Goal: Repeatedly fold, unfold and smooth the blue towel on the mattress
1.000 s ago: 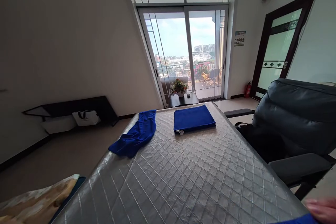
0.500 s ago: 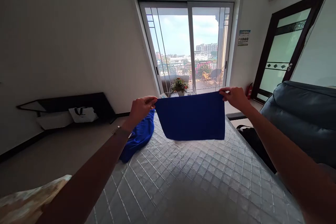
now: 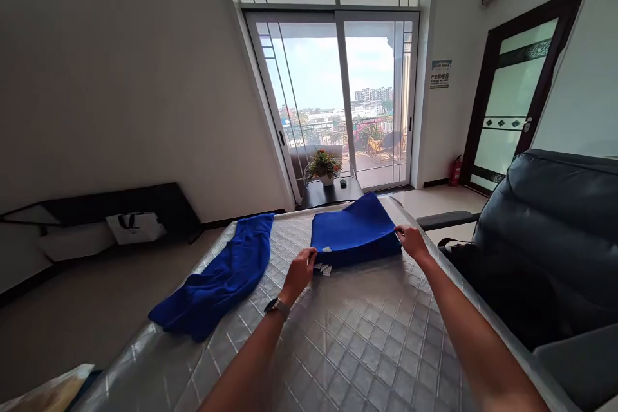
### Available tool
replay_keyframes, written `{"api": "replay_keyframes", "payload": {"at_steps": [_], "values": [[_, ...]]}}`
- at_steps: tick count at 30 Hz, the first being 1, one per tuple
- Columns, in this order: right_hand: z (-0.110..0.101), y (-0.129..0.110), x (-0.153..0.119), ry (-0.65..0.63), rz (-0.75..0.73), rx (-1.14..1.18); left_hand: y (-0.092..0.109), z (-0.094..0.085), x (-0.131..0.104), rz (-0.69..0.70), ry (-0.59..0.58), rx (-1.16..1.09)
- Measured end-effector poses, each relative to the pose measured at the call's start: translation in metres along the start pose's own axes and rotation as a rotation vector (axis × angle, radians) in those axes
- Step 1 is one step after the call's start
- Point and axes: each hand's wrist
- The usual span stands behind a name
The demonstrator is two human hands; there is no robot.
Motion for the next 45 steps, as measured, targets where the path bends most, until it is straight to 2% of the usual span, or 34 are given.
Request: {"api": "replay_keyframes", "payload": {"at_steps": [3,6,9,16,22,26,28,30,33,36,38,41,45], "values": [[0.039,0.026,-0.03,0.003,0.033,-0.004,-0.018,0.026,-0.029,-0.01,-0.001,0.027],[0.057,0.042,-0.04,0.028,0.032,-0.014,-0.031,0.034,-0.035,-0.004,0.011,0.045],[0.063,0.051,-0.039,0.029,0.015,-0.026,-0.037,0.035,-0.034,0.009,0.019,0.065],[0.072,0.059,-0.043,-0.01,0.003,-0.074,-0.038,0.038,-0.037,0.035,0.002,0.086],[0.077,0.061,-0.048,-0.006,0.019,-0.123,-0.04,0.04,-0.035,-0.023,-0.028,0.084],[0.075,0.059,-0.048,-0.037,0.018,-0.149,-0.036,0.037,-0.033,-0.075,-0.109,0.117],[0.072,0.056,-0.05,-0.054,0.016,-0.161,-0.036,0.025,-0.036,-0.087,-0.171,0.146],[0.067,0.051,-0.056,-0.067,-0.001,-0.169,-0.041,0.001,-0.045,-0.103,-0.215,0.194],[0.054,0.046,-0.078,-0.076,-0.045,-0.176,-0.062,-0.058,-0.071,-0.176,-0.194,0.316],[0.035,0.048,-0.116,-0.06,-0.123,-0.228,-0.093,-0.123,-0.103,-0.296,-0.138,0.445],[0.02,0.051,-0.144,-0.035,-0.187,-0.278,-0.112,-0.155,-0.121,-0.355,-0.133,0.491],[-0.008,0.055,-0.184,-0.004,-0.238,-0.283,-0.128,-0.176,-0.136,-0.374,-0.141,0.509],[-0.046,0.051,-0.238,0.05,-0.215,-0.181,-0.128,-0.18,-0.13,-0.364,-0.072,0.514]]}}
Point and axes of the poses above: each hand's wrist, its own x-axis towards the middle knuckle, its own z-axis out of the palm, y = z × x, and after that the axes turned 2 degrees about z, right-handed
